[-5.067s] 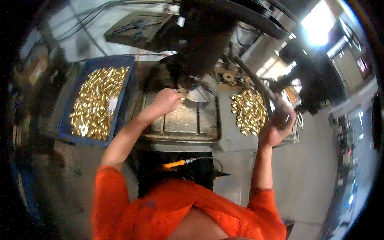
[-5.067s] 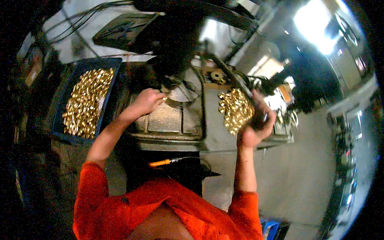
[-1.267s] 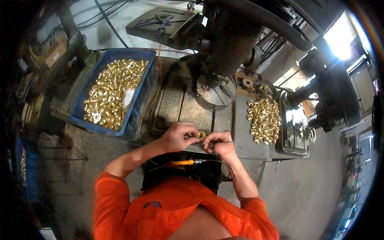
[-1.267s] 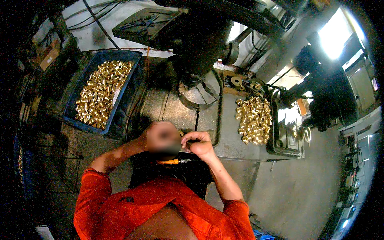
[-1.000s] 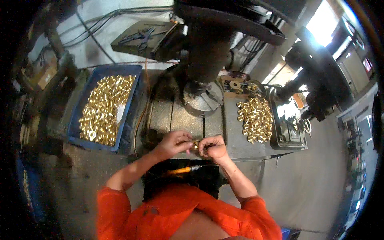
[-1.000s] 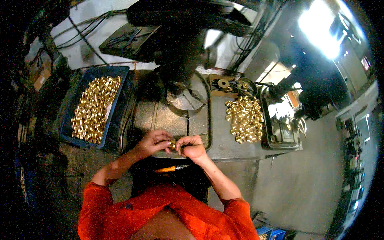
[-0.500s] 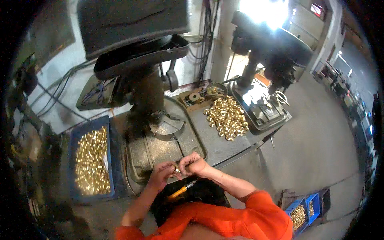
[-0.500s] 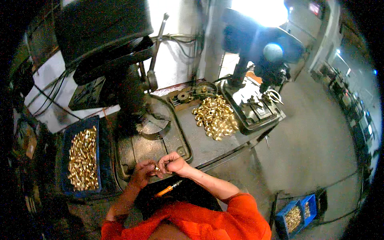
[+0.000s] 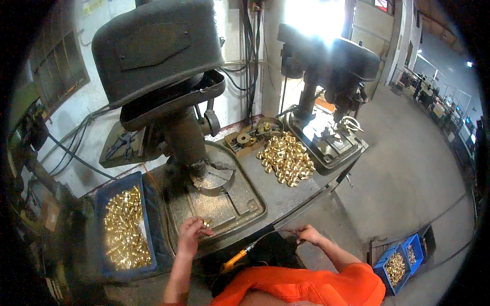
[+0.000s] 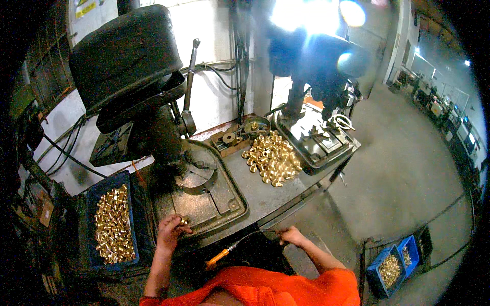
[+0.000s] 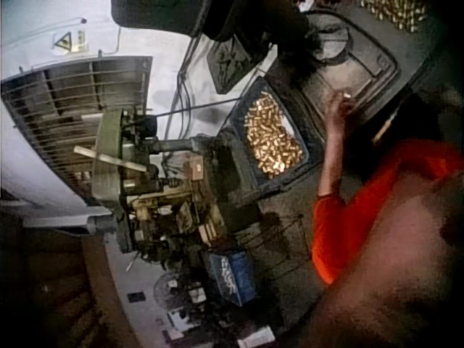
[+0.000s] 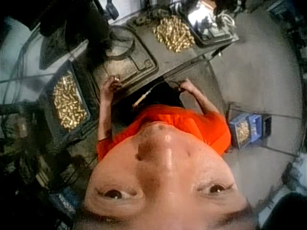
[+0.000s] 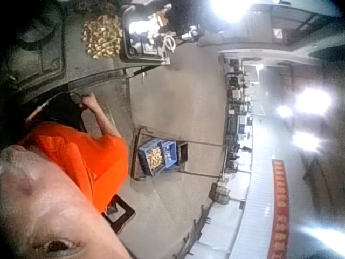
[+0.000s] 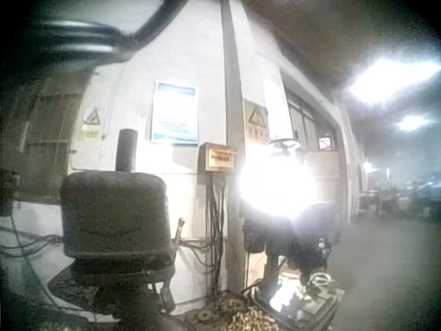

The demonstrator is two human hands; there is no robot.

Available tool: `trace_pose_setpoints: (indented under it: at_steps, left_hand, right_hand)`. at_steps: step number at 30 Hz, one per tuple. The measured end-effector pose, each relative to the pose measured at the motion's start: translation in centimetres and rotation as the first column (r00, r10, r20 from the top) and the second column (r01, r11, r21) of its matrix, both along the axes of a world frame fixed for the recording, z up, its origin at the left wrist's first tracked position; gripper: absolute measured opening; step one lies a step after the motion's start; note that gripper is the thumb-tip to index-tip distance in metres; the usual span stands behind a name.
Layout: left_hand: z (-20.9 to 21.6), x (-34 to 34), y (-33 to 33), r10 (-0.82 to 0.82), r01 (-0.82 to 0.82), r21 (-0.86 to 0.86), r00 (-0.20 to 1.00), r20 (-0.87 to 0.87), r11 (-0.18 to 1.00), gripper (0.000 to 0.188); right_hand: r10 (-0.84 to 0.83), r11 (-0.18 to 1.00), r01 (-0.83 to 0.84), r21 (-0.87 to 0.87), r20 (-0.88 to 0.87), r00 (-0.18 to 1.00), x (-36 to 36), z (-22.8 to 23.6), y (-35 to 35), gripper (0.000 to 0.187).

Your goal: The person repeatedly picks small brass-colored metal parts from a blue bin, places them into a press machine, operates the lever, and removes the processed parts. The cycle continues throughout the clip with the person handling the parts one at a time.

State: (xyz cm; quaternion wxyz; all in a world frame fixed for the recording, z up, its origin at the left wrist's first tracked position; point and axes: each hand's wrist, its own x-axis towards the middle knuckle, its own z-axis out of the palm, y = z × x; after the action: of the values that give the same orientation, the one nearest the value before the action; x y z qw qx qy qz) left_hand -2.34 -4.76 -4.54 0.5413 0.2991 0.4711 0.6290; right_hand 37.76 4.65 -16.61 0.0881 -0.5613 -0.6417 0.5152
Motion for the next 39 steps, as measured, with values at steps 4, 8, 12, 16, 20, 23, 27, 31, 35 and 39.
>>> trace_pose_setpoints:
  at_steps: [4,8,12,16,20,23,27,31,35,39]
  left_hand:
    - [0.3,-0.1,0.3,0.019,-0.018,-0.031,1.000,0.004,0.999,0.018]
    - [-0.6,0.1,1.1,0.002,-0.002,0.004,1.000,0.002,1.000,0.021]
    - [-1.9,-1.0,1.1,0.026,-0.029,-0.071,0.999,-0.037,0.997,0.025]
    - [-1.7,-1.4,1.4,0.031,-0.031,-0.047,1.000,0.002,0.998,0.026]
    - [-2.3,-2.3,0.9,0.039,-0.039,0.009,0.999,-0.020,0.999,0.028]
    - [-3.0,-2.7,1.4,0.055,-0.054,0.081,0.998,-0.014,0.995,0.028]
    - [-3.9,-2.9,4.1,0.138,-0.136,-0.024,0.987,0.082,0.990,0.025]
    - [-2.6,-2.1,5.3,0.207,-0.211,0.035,0.974,0.087,0.977,0.024]
    - [-2.7,-2.0,7.3,0.256,-0.261,0.057,0.964,0.072,0.964,0.029]
    - [-3.0,-2.1,9.0,0.302,-0.307,0.073,0.951,0.069,0.949,0.030]
  right_hand:
    - [0.289,0.930,-0.355,0.097,0.405,0.867,4.4,-8.0,-2.0,0.017]
    - [0.732,0.417,-0.863,0.286,0.457,0.505,5.6,-16.3,-3.1,0.015]
    - [0.902,0.002,-0.950,0.313,0.409,0.137,0.5,-11.2,-1.2,0.014]
    - [0.814,0.294,-0.904,0.311,0.414,0.407,-2.1,-7.0,0.1,0.014]
    - [0.657,0.354,-0.772,0.529,0.446,0.607,-1.4,-7.1,2.0,0.011]
    - [0.578,0.418,-0.649,0.635,0.365,0.730,-1.4,-2.7,2.9,0.005]
    - [0.223,0.933,-0.244,0.266,0.109,0.969,-2.9,5.5,1.7,0.026]
    - [0.037,0.972,-0.047,0.229,0.049,0.998,-4.2,8.8,1.9,0.037]
    - [0.175,0.809,-0.155,0.567,0.019,0.984,-5.4,11.1,4.1,0.038]
    - [0.183,0.773,-0.123,0.622,-0.033,0.983,-8.0,14.5,5.4,0.036]
